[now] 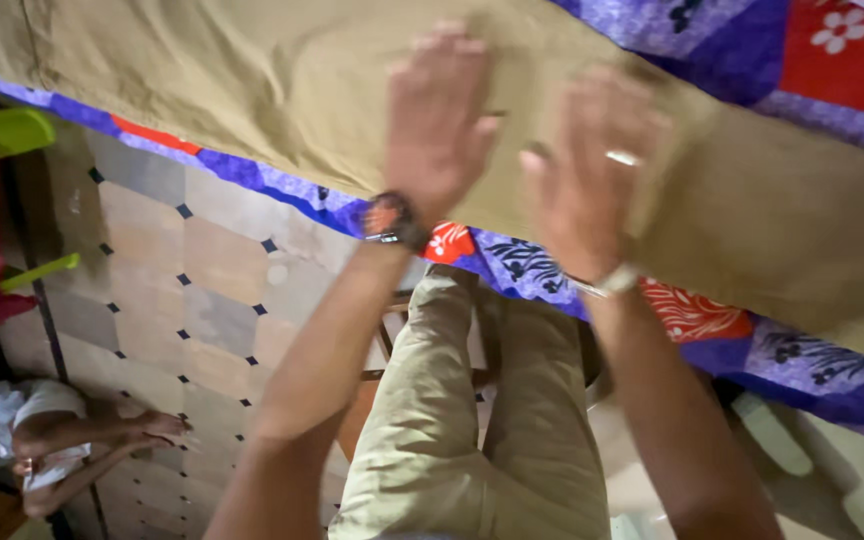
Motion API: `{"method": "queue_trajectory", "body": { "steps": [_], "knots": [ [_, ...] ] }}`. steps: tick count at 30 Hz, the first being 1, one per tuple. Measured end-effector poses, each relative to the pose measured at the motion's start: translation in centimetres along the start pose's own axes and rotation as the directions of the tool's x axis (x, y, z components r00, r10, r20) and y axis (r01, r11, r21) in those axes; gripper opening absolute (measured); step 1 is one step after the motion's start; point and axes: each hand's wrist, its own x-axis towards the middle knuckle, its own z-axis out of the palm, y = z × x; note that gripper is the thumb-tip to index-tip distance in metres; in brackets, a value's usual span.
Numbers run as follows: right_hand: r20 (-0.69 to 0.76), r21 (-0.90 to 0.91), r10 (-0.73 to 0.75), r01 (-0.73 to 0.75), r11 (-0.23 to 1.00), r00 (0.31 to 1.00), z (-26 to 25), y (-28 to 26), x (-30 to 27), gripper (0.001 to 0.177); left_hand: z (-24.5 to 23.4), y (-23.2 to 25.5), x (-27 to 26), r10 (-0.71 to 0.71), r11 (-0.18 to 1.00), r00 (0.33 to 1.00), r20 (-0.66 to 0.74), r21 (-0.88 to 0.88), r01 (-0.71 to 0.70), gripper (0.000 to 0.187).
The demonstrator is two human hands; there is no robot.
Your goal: The person irons a pair of beige trousers on a patterned bedsheet. They repeatedly smooth the fabric, fold the legs, and use a pink electric iron to press different sections of the garment.
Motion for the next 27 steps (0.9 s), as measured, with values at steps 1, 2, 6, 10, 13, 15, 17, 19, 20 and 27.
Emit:
{"method": "queue_trajectory", "body": {
  "steps": [1, 2, 6, 10, 13, 15, 17, 19, 20, 27],
  "knots": [
    [0.023, -0.046, -0.036, 0.037, 0.998, 0.999, 1.3, -1.3, 2.1, 0.069, 0.6, 1.2, 0.8, 0.045, 0.998, 0.998, 0.043, 0.040, -0.047, 0.069],
    [0.048, -0.092, -0.071, 0.075, 0.993, 0.996, 2.4, -2.5, 4.1, 0.067, 0.5, 0.3, 1.2, 0.009, 1.000, 1.000, 0.030, 0.021, -0.009, 0.071],
    [0.180, 0.049, -0.037, 0.029, 0.998, 0.983, 0.4, -0.3, 6.0, 0.081, -0.5, -8.9, 0.3, -0.098, 0.991, 0.993, -0.063, 0.087, 0.103, 0.078],
    [0.097, -0.209, 0.065, -0.043, 0.977, 0.993, -1.9, 3.7, 5.0, 0.085, -6.1, -21.1, -3.5, -0.358, 0.920, 0.917, -0.174, 0.101, 0.379, 0.077],
    [0.095, -0.225, 0.096, -0.073, 0.972, 0.991, -1.8, 2.9, 4.3, 0.087, -7.8, -24.2, -4.1, -0.549, 0.801, 0.800, -0.241, 0.123, 0.586, 0.072],
    [0.076, -0.212, 0.054, -0.037, 0.977, 0.996, -1.3, 0.9, 5.5, 0.087, -8.0, -24.3, -3.7, -0.546, 0.793, 0.783, -0.299, 0.116, 0.598, 0.069],
    [0.044, -0.195, -0.038, 0.046, 0.980, 0.998, 1.1, -3.3, 7.0, 0.088, -6.6, -21.8, -2.7, -0.347, 0.915, 0.876, -0.337, 0.083, 0.394, 0.063],
    [0.120, -0.066, -0.154, 0.162, 0.985, 0.981, 3.5, -7.2, 8.6, 0.080, -4.3, -17.4, -1.5, -0.202, 0.979, 0.953, -0.225, -0.037, 0.199, 0.056],
    [0.134, -0.026, -0.208, 0.213, 0.977, 0.969, 5.2, -9.4, 9.4, 0.077, -3.4, -15.4, -0.8, -0.183, 0.977, 0.979, -0.087, -0.123, 0.172, 0.053],
    [0.147, -0.160, -0.198, 0.221, 0.962, 0.969, 4.9, -4.4, 8.7, 0.066, -2.4, -19.3, 1.2, -0.138, 0.990, 0.942, -0.305, -0.016, 0.140, 0.063]
  ]
}}
